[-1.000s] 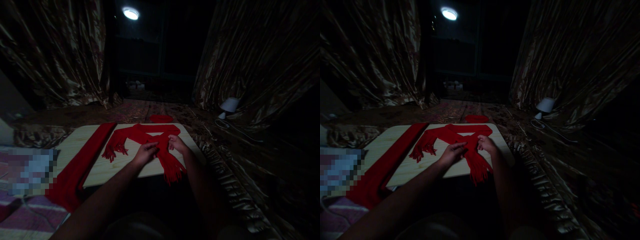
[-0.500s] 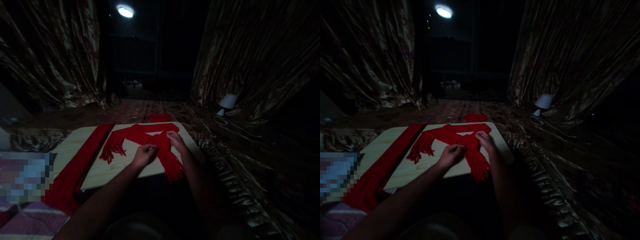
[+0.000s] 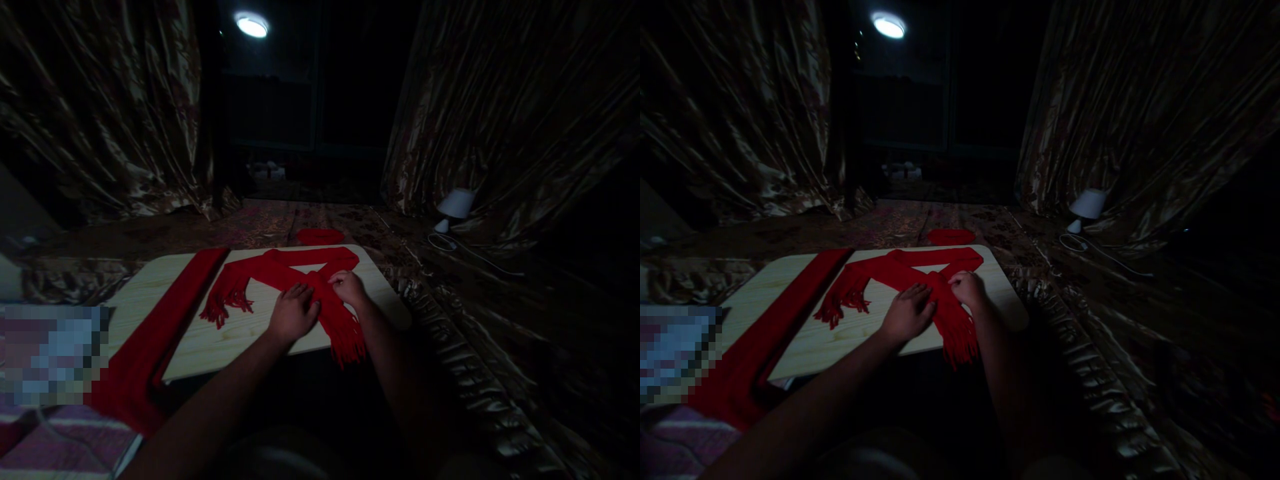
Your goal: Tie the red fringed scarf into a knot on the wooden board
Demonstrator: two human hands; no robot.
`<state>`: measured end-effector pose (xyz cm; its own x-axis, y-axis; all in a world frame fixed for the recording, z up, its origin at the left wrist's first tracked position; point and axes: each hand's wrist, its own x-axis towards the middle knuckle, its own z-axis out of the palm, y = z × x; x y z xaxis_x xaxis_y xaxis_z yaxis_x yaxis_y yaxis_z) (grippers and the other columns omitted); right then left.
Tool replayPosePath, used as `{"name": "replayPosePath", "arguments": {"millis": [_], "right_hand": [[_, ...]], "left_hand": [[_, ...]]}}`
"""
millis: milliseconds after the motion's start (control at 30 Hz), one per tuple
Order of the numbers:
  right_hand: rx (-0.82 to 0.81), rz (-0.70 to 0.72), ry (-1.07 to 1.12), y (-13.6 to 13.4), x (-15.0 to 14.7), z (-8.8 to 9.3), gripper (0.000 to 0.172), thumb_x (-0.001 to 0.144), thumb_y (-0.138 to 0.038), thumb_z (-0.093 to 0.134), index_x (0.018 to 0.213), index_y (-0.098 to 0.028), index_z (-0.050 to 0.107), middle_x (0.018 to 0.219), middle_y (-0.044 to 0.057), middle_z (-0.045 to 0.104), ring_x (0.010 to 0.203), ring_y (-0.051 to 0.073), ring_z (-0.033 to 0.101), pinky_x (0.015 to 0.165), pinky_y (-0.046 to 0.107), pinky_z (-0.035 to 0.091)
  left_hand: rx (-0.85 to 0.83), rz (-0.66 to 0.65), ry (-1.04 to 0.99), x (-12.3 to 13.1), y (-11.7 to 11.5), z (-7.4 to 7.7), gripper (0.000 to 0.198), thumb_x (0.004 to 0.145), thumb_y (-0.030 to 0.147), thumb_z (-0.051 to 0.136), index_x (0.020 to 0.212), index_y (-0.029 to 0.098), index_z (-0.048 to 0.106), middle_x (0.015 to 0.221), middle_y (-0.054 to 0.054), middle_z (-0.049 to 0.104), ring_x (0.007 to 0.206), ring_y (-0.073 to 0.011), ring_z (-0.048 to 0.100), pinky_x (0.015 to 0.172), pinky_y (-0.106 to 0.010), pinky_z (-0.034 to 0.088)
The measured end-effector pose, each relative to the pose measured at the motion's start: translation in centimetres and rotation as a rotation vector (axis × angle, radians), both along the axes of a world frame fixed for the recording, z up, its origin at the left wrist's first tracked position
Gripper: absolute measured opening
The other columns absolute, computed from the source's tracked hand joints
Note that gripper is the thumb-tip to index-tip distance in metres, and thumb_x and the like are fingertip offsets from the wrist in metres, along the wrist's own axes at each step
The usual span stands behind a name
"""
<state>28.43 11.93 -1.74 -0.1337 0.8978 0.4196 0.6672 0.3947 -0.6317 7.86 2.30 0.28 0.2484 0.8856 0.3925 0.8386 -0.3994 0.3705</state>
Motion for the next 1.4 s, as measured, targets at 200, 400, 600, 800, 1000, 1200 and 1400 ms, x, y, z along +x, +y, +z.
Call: {"name": "replayPosePath", "arguments": {"millis": [200,400,600,800,1000,1200,1400], "right_hand": [[0.117,-0.025,-0.048,-1.3,-0.4,1.5,0.024,0.080,-0.017,0.057,0.090,-0.023,0.078,0.106,0.006,0.074,0.104,0.021,0.065,0.102,0.035,0.047],[0.265,0.234,-0.126,-3.2,-0.7,2.9,0.055,0.087,-0.028,0.057,0.142,-0.019,0.056,0.149,0.008,0.052,0.140,0.024,0.043,0.119,0.042,0.031],[0.028,0.334,-0.411,-3.1,-1.5,2.2,0.056,0.091,-0.028,0.055,0.147,-0.029,0.050,0.152,0.002,0.049,0.145,0.025,0.038,0.119,0.048,0.028],[-0.085,0.308,-0.504,-2.7,-1.6,2.0,0.064,0.092,-0.031,0.053,0.153,-0.028,0.039,0.158,0.004,0.038,0.148,0.026,0.031,0.121,0.053,0.020],[-0.114,0.318,-0.511,-2.8,-1.7,2.3,0.064,0.092,-0.032,0.053,0.154,-0.032,0.036,0.160,0.000,0.035,0.149,0.025,0.028,0.122,0.053,0.016],[-0.089,0.302,-0.512,-2.9,-1.7,2.1,0.066,0.092,-0.033,0.053,0.155,-0.033,0.034,0.161,0.000,0.033,0.149,0.026,0.028,0.121,0.053,0.017],[-0.104,0.285,-0.525,-3.0,-1.8,2.4,0.064,0.092,-0.034,0.052,0.154,-0.035,0.036,0.160,-0.001,0.035,0.149,0.026,0.029,0.121,0.054,0.017]], "left_hand": [[0.057,0.037,-0.016,-0.3,0.8,-0.6,0.054,0.095,0.046,0.046,0.132,0.011,0.065,0.139,-0.017,0.060,0.137,-0.0281,0.047,0.119,-0.044,0.029],[0.012,0.129,-0.008,-0.3,0.5,-0.4,0.062,0.093,0.049,0.050,0.149,0.021,0.048,0.158,-0.012,0.039,0.147,-0.0337,0.032,0.116,-0.055,0.028],[-0.068,0.154,0.037,0.0,0.2,0.1,0.057,0.097,0.040,0.038,0.149,0.019,0.047,0.156,-0.011,0.041,0.147,-0.0316,0.032,0.116,-0.056,0.026],[-0.108,0.125,0.128,-1.1,0.8,-0.4,0.066,0.096,0.044,0.038,0.151,0.008,0.042,0.155,-0.018,0.041,0.145,-0.0317,0.035,0.116,-0.050,0.027],[-0.151,0.014,0.220,-4.1,0.9,-0.8,0.073,0.096,0.054,0.035,0.156,0.012,0.033,0.160,-0.013,0.033,0.151,-0.0307,0.024,0.119,-0.050,0.022],[-0.159,-0.007,0.242,-5.0,0.4,-0.7,0.077,0.097,0.057,0.031,0.158,0.011,0.027,0.162,-0.013,0.028,0.152,-0.0310,0.020,0.120,-0.052,0.019],[-0.166,0.043,0.225,-4.9,0.6,-1.0,0.081,0.095,0.063,0.031,0.158,0.012,0.028,0.162,-0.012,0.029,0.152,-0.0361,0.017,0.119,-0.052,0.019]]}}
